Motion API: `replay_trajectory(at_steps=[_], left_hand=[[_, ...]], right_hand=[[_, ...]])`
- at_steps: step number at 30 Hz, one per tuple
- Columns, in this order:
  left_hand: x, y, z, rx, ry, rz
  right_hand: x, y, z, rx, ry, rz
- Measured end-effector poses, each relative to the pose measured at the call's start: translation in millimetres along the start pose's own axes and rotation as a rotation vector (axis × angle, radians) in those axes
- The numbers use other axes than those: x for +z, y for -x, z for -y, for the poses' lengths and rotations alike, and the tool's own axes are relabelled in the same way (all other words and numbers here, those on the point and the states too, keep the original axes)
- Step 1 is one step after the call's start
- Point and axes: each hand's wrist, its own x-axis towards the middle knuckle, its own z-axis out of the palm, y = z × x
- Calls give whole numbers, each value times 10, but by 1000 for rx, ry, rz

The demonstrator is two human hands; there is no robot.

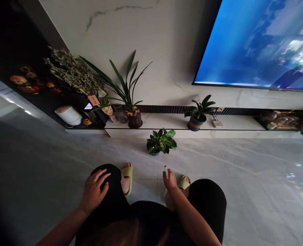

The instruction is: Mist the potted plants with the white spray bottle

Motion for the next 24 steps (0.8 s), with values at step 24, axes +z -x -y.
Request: replay_trajectory(at_steps=[24], left_hand=[[4, -23, -15, 62, -61, -29]], right_hand=[[-54, -110, 111, 174, -56, -5]])
